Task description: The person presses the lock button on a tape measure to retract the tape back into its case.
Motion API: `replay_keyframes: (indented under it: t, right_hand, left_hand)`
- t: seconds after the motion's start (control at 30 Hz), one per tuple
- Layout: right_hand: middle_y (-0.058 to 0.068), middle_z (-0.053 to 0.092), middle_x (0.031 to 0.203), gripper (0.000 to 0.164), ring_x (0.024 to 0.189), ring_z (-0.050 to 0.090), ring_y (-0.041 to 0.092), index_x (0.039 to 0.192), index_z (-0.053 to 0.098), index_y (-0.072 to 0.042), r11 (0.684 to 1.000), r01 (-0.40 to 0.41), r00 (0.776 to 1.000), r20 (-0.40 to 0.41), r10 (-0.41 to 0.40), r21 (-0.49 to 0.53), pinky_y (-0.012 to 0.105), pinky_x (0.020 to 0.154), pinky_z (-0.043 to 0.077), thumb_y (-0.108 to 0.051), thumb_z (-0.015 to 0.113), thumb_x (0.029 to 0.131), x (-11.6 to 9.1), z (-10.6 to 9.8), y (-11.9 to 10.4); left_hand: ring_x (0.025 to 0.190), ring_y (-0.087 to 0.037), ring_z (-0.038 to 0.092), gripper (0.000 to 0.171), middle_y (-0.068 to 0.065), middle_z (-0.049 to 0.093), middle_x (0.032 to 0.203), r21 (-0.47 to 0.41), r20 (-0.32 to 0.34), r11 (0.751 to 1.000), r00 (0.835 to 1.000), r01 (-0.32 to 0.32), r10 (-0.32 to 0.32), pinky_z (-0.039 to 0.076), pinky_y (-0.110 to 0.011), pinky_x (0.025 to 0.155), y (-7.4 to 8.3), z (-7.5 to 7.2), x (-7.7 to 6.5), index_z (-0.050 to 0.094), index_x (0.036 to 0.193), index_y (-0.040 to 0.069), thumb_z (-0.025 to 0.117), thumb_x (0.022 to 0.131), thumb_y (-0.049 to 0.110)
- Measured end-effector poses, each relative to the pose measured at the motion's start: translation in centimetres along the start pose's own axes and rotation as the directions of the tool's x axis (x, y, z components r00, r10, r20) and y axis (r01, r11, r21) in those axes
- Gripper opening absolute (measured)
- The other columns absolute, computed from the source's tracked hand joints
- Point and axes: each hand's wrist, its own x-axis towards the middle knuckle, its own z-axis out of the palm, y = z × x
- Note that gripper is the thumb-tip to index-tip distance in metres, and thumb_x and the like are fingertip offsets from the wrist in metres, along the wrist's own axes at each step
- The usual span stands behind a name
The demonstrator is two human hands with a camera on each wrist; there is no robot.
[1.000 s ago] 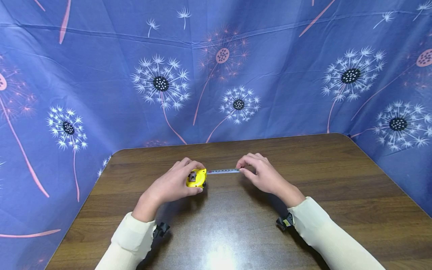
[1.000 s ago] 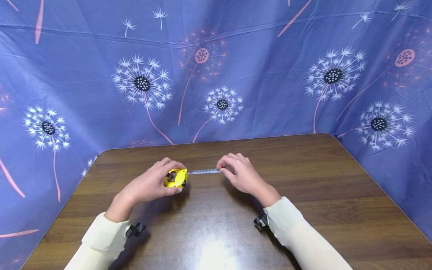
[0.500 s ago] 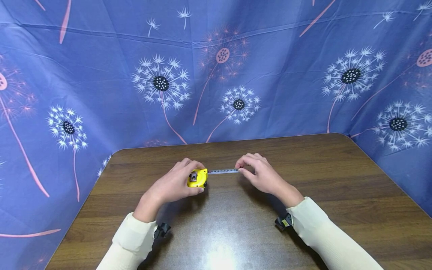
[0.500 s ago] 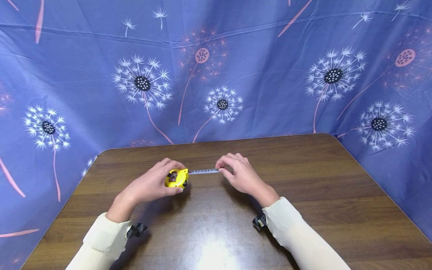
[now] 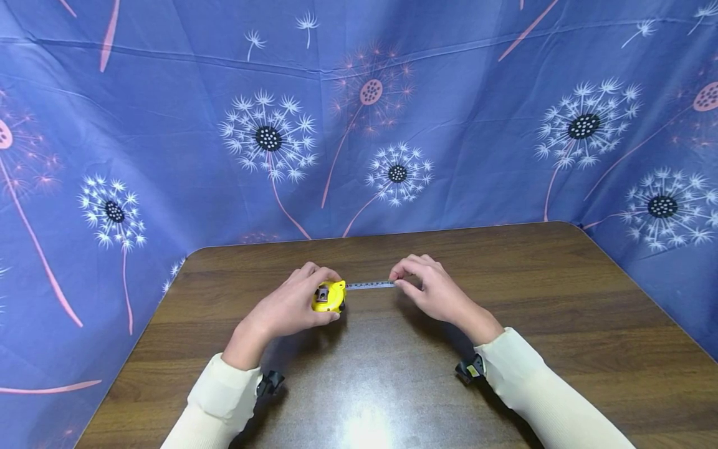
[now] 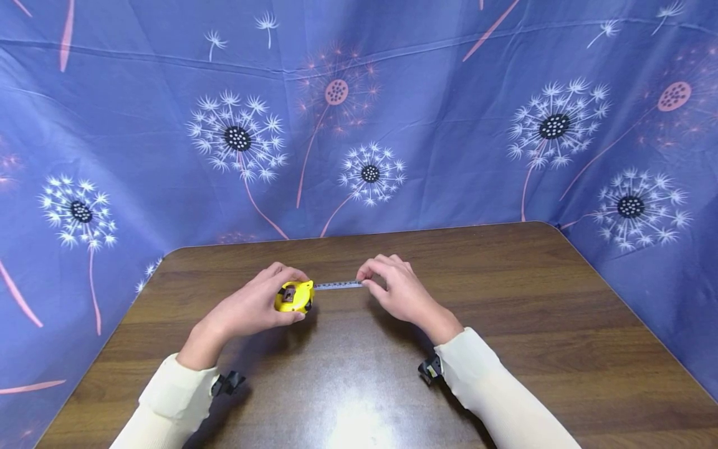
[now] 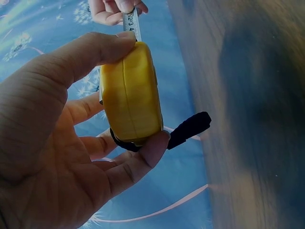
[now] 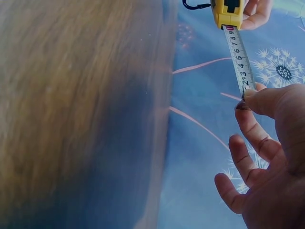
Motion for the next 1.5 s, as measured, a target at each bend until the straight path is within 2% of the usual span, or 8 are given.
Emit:
replay_keyframes:
  t: [0.63, 1.5]
  right_hand:
    - [-0.013, 0.065, 0.098, 0.016, 0.098, 0.055, 0.016, 0.098, 0.068, -0.022, 1.0, -0.02, 1.0, 0.012, 0.02, 0.0, 0.047, 0.089, 0.037, -0.008, 0.074, 0.095, 0.1, 0.5, -0.3]
    - [-0.013, 0.065, 0.1, 0.014, 0.099, 0.058, 0.023, 0.099, 0.068, -0.022, 0.999, -0.047, 0.998, 0.034, 0.046, 0.014, 0.046, 0.089, 0.038, -0.009, 0.074, 0.096, 0.1, 0.8, -0.6]
  left_hand:
    - [0.102, -0.022, 0.05, 0.056, -0.002, 0.054, 0.118, 0.017, 0.006, 1.0, 1.0, -0.01, 0.01, 0.047, -0.038, 0.085, 0.6, 0.2, 0.7, 0.062, 0.129, 0.019, 0.088, 0.081, 0.031]
    - [0.103, -0.021, 0.05, 0.058, -0.004, 0.054, 0.117, 0.011, 0.015, 1.0, 1.0, -0.004, 0.004, 0.047, -0.038, 0.086, 1.8, 0.8, 1.4, 0.062, 0.13, 0.019, 0.088, 0.081, 0.032]
